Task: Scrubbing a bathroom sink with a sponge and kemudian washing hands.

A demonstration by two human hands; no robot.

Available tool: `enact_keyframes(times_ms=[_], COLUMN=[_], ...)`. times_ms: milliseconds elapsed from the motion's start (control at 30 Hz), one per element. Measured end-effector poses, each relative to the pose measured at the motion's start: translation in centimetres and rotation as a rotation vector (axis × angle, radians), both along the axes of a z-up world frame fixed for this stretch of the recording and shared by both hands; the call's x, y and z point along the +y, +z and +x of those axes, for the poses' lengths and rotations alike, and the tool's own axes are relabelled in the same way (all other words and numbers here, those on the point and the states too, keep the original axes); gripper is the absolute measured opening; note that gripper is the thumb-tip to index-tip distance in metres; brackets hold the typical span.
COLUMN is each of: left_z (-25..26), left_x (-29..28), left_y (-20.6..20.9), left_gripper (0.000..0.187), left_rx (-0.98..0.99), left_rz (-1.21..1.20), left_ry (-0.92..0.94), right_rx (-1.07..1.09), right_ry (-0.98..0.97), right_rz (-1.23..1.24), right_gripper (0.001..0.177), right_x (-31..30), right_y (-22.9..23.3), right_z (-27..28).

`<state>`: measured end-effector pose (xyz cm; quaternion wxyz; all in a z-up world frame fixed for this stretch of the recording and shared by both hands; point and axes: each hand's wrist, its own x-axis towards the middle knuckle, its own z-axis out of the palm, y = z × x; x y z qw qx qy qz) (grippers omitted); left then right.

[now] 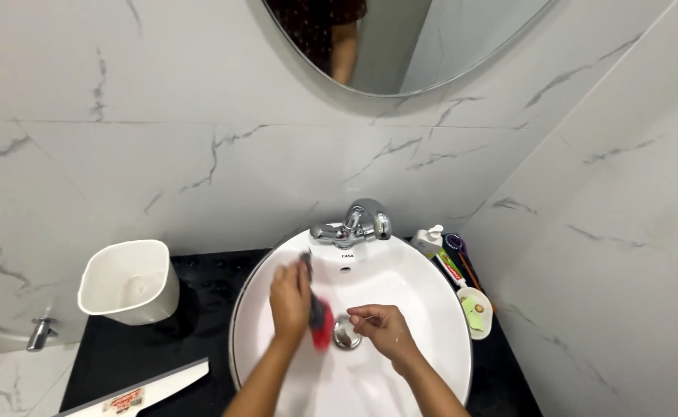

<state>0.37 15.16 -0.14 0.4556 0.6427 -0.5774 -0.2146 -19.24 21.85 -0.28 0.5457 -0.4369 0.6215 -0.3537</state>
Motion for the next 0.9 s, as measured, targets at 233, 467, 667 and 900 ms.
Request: enact_keyframes(times_ms=[233,467,667,900], left_z=[-1.5,-6.3,-8.5,-7.9], left_x=[-10.2,-8.7,-5.9,-6.4], left_y=[-3.8,-9.0,-5.5,-4.0], left_gripper=[0.028,0.021,0.023,0.016], left_rx=[-0.104,0.194,-0.114,-0.420], left_rz=[-0.259,-0.057,-0.053,0.008], left_ry=[-0.040,-0.039,0.165,0.214], right_rx=[0.134,0.151,0.334,0.294], right_ry=[0.022,0.049,0.159,0.190], right_rz=[0.091,0.133,0.128,0.096], right_gripper=[0.026,0.025,0.025,0.023], right_x=[0.6,0.9,1.1,1.5], right_y=[1.4,-0.3,0.8,-5.7], right_z=[-4.6,-8.2,-10.5,-14.1])
